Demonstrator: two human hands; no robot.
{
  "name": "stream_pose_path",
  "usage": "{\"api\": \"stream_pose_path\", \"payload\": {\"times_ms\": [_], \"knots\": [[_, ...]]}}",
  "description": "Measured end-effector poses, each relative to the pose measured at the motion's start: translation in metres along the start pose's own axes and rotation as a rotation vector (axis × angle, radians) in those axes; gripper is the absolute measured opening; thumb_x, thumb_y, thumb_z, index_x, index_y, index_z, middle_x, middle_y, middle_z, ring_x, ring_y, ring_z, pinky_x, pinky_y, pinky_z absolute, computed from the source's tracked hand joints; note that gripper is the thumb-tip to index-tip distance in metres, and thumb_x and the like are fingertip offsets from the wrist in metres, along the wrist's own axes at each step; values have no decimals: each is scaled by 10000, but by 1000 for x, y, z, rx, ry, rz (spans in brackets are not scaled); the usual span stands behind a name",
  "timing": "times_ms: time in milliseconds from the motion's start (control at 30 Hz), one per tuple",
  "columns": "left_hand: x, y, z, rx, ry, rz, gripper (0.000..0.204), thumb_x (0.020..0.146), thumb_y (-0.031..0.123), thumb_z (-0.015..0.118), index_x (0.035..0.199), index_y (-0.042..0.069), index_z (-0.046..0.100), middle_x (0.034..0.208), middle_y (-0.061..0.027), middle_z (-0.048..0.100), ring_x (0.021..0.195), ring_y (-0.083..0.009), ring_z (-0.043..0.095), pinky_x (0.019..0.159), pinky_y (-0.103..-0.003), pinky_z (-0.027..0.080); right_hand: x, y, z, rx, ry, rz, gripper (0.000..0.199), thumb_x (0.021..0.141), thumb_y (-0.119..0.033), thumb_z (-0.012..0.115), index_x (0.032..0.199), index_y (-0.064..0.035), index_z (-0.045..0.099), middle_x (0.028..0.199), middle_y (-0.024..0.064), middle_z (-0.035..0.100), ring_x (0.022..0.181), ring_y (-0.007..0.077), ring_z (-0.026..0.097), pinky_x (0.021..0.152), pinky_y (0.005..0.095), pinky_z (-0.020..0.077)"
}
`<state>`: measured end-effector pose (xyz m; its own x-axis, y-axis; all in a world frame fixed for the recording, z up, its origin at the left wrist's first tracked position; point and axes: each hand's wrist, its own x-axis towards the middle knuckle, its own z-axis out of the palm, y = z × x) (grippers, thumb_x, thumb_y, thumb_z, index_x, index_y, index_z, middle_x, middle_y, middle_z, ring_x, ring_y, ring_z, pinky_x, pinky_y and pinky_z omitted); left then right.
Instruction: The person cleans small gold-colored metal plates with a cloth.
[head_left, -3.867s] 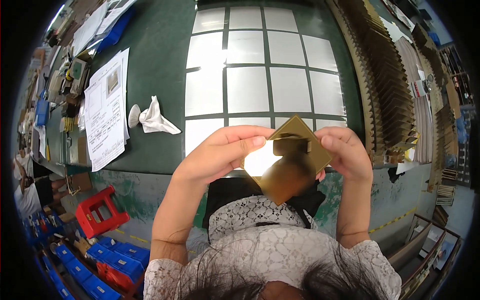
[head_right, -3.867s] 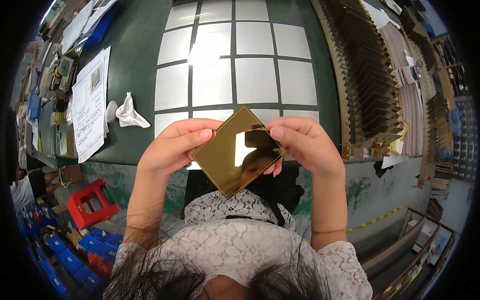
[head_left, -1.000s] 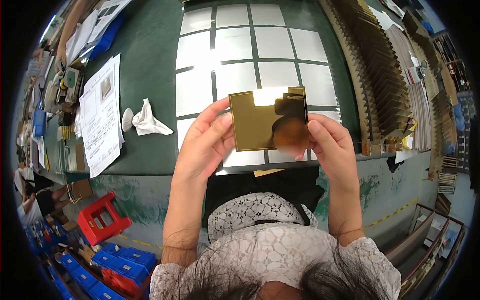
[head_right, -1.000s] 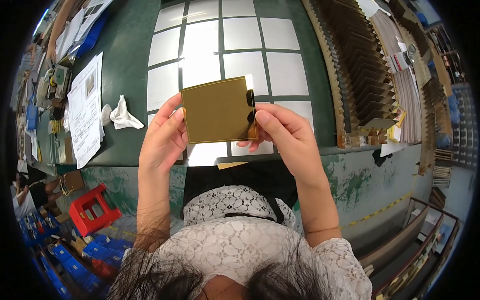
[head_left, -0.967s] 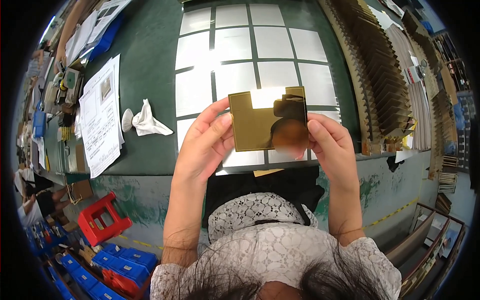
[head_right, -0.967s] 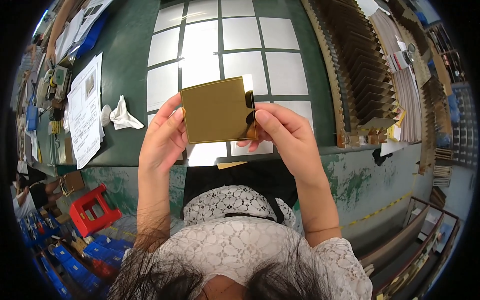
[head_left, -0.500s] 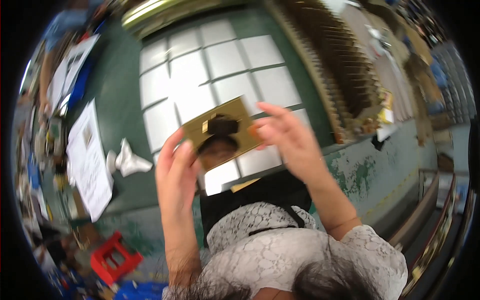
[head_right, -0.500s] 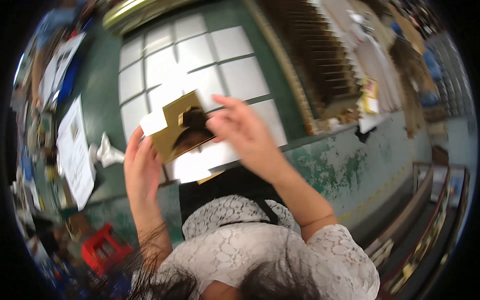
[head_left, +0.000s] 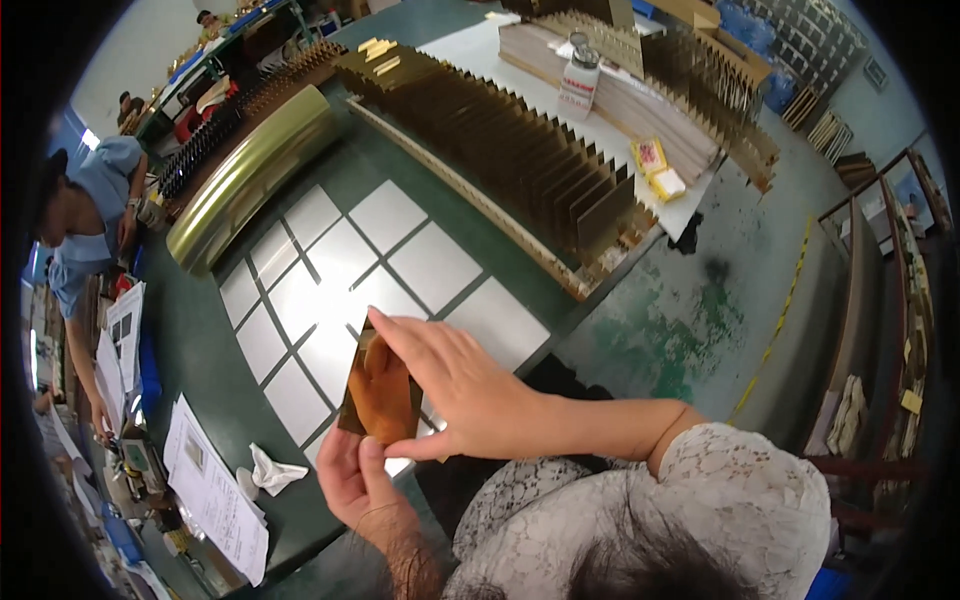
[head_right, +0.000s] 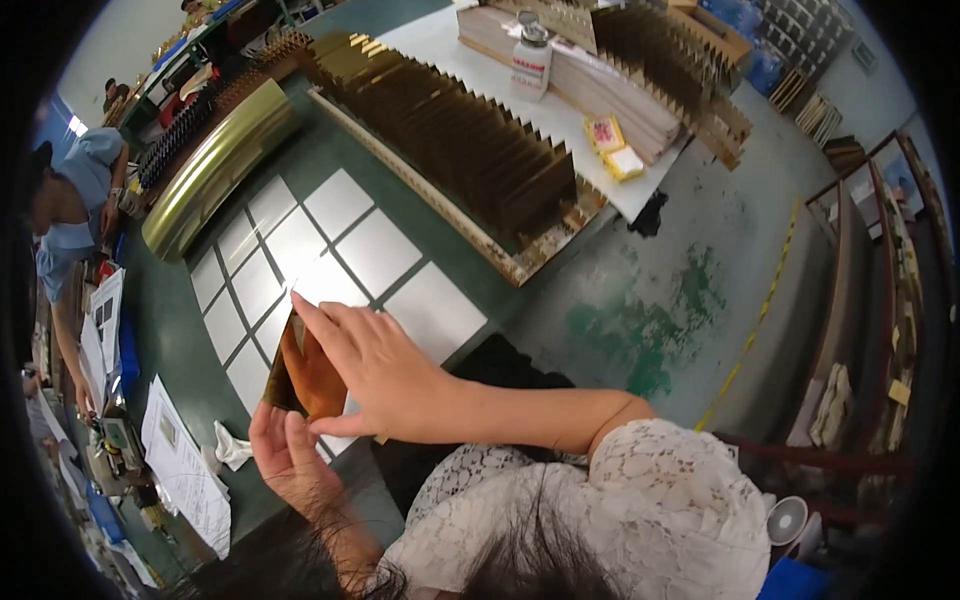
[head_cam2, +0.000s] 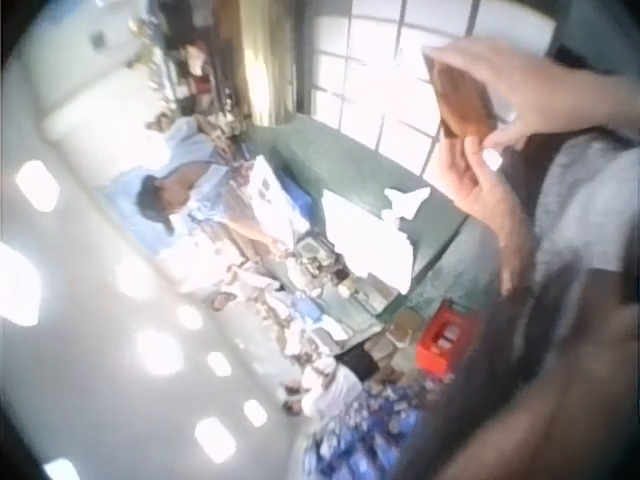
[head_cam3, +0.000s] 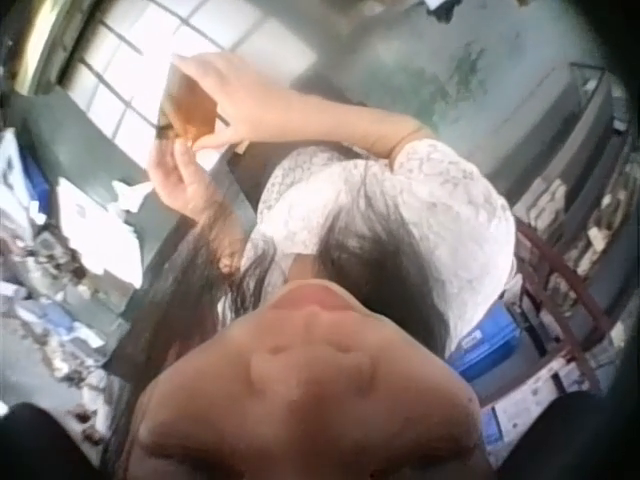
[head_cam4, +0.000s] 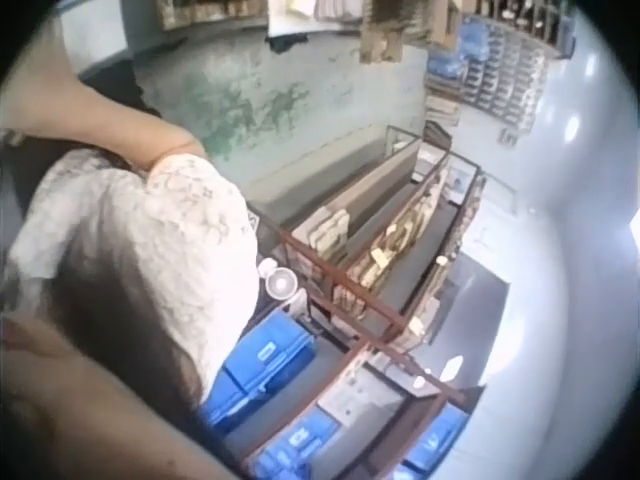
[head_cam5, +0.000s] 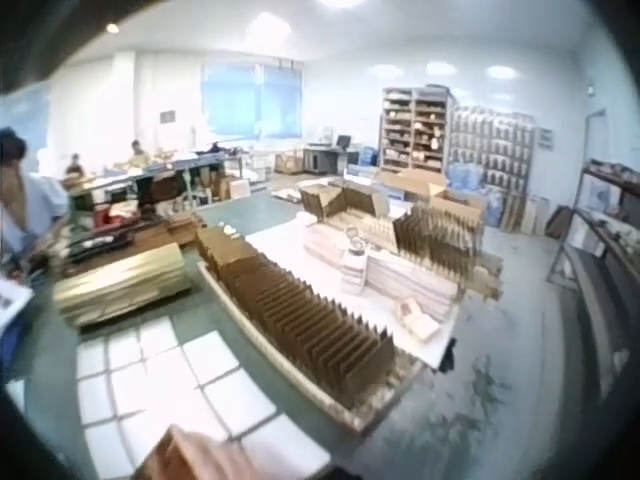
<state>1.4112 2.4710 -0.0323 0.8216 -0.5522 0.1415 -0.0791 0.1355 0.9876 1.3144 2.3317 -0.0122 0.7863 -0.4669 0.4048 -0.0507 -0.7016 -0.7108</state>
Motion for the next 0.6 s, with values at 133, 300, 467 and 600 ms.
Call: {"api": "stream_pose_path", "payload": {"times_ms": [133, 300, 467, 600], "knots": [[-12, 6, 7, 39, -76, 26, 360, 924, 15, 522, 1269, -33, 433, 1186, -205, 587, 1078, -228, 591, 921, -328, 479, -10, -2, -9, 59, 13, 28, 1076, 702, -365, 793, 1473, -20, 126, 1371, 218, 328, 1227, 381, 378, 1039, 453, 307], [-14, 28, 21, 64, -133, 53, 449, 959, 132, 471, 1354, -17, 318, 1163, -242, 587, 1018, -262, 628, 861, -335, 510, -37, -2, -41, -75, 261, -22, 1091, 679, -340, 824, 1457, 26, 153, 1417, 217, 304, 1288, 361, 342, 1056, 460, 302], [1, 28, 18, 15, -7, -20, 434, 944, 128, 487, 1333, -15, 358, 1164, -243, 583, 915, -264, 659, 750, -316, 529, -63, 33, -76, -371, 569, 43, 1142, 661, -202, 852, 1467, 25, 76, 1449, 204, 275, 1317, 316, 346, 1097, 413, 284], [2, 24, 17, 15, -9, -51, 419, 939, 116, 491, 1321, -12, 376, 1165, -232, 586, 904, -257, 658, 727, -307, 522, -72, 57, -73, -395, 650, 140, 1078, 704, -138, 819, 1470, 15, 77, 1442, 198, 267, 1289, 305, 363, 1088, 416, 293]]}}
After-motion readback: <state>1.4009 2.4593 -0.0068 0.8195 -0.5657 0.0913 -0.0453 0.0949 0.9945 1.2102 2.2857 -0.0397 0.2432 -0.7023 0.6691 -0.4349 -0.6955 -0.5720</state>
